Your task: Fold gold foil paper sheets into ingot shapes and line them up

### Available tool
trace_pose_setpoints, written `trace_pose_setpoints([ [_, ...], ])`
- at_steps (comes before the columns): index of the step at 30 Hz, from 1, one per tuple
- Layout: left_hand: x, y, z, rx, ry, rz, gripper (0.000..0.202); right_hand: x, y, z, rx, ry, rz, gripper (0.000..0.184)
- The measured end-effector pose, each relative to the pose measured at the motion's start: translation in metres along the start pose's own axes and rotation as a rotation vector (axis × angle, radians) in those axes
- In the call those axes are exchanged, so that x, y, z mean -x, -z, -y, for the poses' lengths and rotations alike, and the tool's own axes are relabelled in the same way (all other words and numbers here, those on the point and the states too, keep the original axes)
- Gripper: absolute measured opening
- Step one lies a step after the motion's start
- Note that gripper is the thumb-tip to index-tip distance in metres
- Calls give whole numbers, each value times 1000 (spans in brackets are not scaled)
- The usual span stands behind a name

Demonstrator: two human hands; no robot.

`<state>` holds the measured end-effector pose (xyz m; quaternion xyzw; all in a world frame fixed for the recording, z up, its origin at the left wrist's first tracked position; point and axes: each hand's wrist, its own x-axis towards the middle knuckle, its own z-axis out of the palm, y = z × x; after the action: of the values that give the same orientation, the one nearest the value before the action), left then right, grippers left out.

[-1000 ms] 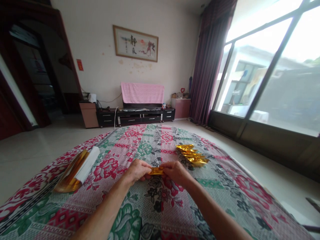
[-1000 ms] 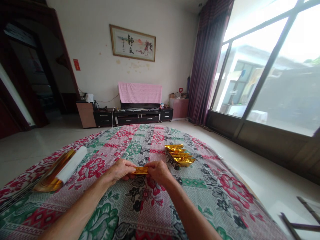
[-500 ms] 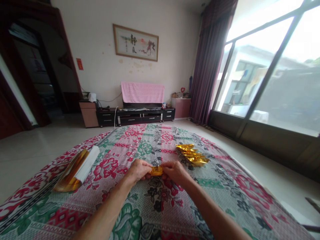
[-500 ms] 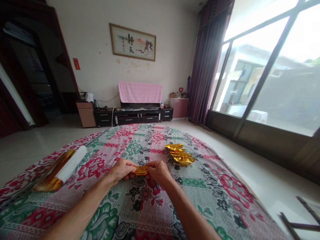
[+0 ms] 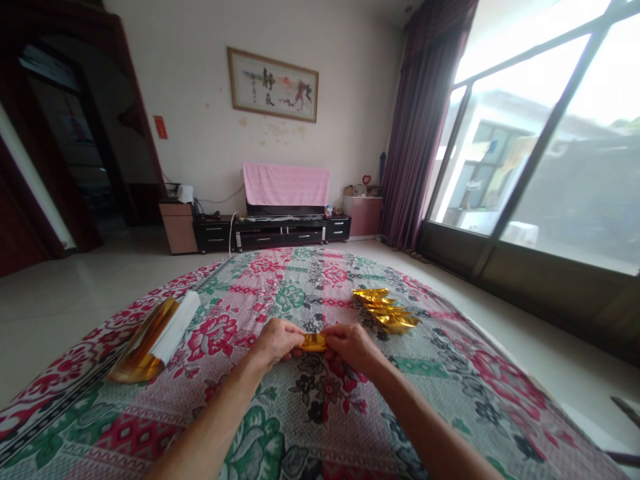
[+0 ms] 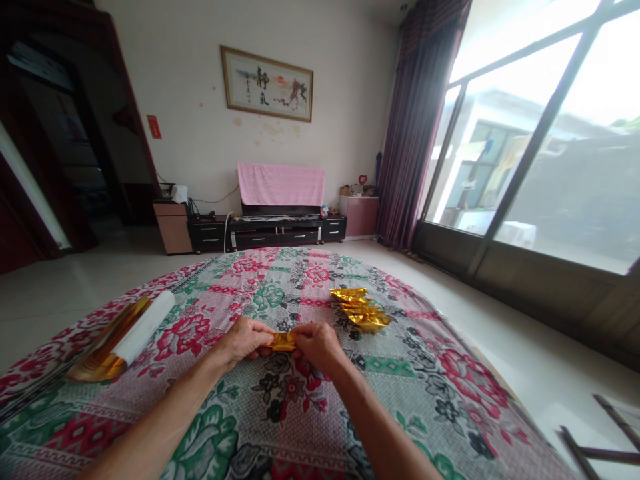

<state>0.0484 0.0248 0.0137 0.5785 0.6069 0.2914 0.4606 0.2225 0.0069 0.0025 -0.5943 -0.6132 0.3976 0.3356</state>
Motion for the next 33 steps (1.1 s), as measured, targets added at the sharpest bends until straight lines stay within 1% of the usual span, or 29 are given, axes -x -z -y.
trace_pose_setpoints([
  [6, -2, 0, 5, 20, -12, 9, 22, -1, 0, -2, -61, -29, 19, 26],
  [12, -3, -1, 8, -13, -18, -11, 23, -3, -2, -5, -68, -6, 20, 29],
  [21, -1, -2, 6, -16, -29, -18, 24, -2, -1, -7, -30, 45, 23, 30],
  [28, -3, -2, 9, -26, -46, -16, 25, 1, 0, 0, -88, -9, 36, 28],
  [33, -3, -2, 10, -3, -54, -4, 24, 3, 1, 3, -97, -8, 30, 27],
])
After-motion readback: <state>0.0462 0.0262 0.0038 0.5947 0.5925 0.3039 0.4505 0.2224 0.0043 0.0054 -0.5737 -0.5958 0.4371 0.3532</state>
